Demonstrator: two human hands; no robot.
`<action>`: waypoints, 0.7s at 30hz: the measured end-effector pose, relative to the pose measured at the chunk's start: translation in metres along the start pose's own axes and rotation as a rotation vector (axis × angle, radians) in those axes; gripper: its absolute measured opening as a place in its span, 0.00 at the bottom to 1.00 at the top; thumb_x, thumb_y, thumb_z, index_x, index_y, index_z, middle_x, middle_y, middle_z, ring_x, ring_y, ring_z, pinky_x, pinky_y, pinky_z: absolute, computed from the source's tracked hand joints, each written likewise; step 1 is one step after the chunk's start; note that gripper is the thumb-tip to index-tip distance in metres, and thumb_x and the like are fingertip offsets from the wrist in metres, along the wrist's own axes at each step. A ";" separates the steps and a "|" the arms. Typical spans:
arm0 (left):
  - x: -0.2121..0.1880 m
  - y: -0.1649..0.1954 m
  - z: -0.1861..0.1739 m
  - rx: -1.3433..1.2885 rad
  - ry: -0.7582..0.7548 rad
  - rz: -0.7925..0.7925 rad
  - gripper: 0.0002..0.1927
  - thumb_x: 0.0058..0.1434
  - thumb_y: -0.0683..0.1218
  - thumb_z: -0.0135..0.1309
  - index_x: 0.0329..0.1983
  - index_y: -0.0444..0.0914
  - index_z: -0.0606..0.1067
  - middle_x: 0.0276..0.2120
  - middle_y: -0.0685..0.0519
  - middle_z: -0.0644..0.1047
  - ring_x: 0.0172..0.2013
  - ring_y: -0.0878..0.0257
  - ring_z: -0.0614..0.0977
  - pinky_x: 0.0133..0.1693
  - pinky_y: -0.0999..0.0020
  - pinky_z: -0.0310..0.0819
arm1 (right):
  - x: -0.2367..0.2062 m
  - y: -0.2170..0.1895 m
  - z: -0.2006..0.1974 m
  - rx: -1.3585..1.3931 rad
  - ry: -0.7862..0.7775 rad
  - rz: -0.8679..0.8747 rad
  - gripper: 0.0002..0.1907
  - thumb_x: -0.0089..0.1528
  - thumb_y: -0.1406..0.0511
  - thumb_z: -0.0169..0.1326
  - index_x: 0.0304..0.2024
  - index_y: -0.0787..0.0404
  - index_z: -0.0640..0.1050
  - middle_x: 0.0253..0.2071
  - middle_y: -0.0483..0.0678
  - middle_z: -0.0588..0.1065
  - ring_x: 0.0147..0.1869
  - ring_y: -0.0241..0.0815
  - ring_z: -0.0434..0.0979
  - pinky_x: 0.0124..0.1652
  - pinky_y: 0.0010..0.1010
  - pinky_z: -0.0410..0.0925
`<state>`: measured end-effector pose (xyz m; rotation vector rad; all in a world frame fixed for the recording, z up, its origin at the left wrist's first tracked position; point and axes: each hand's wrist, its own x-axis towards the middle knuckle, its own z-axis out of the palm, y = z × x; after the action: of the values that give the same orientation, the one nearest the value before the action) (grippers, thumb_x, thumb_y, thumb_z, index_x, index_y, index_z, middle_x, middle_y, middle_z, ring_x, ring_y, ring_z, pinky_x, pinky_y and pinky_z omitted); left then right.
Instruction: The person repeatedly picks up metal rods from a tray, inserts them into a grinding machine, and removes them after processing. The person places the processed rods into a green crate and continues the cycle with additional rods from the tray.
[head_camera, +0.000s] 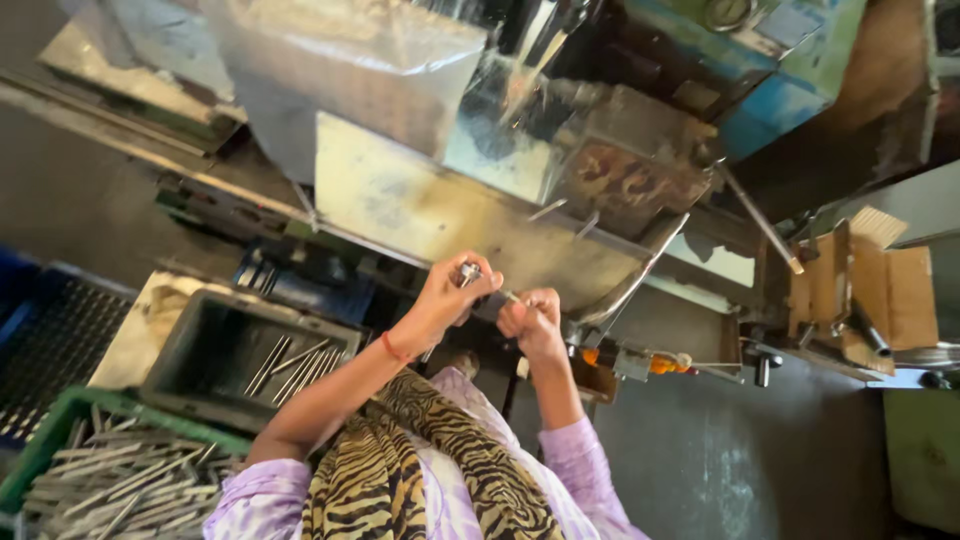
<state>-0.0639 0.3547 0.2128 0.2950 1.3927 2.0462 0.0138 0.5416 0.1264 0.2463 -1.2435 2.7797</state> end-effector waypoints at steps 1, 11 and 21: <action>0.008 0.002 0.007 0.029 -0.027 0.028 0.08 0.63 0.47 0.63 0.35 0.42 0.74 0.18 0.65 0.64 0.16 0.77 0.60 0.17 0.76 0.47 | 0.003 -0.005 -0.006 0.042 0.009 -0.057 0.20 0.62 0.65 0.61 0.22 0.62 0.66 0.17 0.40 0.60 0.20 0.33 0.56 0.22 0.31 0.48; 0.256 -0.043 0.047 -0.253 -0.313 -0.246 0.12 0.68 0.53 0.57 0.35 0.41 0.74 0.21 0.62 0.70 0.18 0.74 0.68 0.19 0.76 0.59 | 0.047 -0.158 -0.130 -1.624 0.405 -0.260 0.10 0.64 0.63 0.60 0.31 0.64 0.81 0.25 0.49 0.76 0.24 0.38 0.72 0.28 0.29 0.65; 0.505 -0.043 0.003 -0.312 0.635 -0.004 0.15 0.53 0.43 0.57 0.38 0.48 0.63 0.22 0.54 0.66 0.16 0.64 0.67 0.16 0.65 0.59 | -0.002 -0.361 -0.384 -2.195 1.121 -0.039 0.25 0.67 0.50 0.55 0.32 0.67 0.79 0.30 0.64 0.78 0.38 0.69 0.79 0.40 0.57 0.70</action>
<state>-0.4356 0.6775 0.0932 -0.5348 1.3687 2.4238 0.0249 1.0684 0.1379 -1.0602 -2.3678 -0.0158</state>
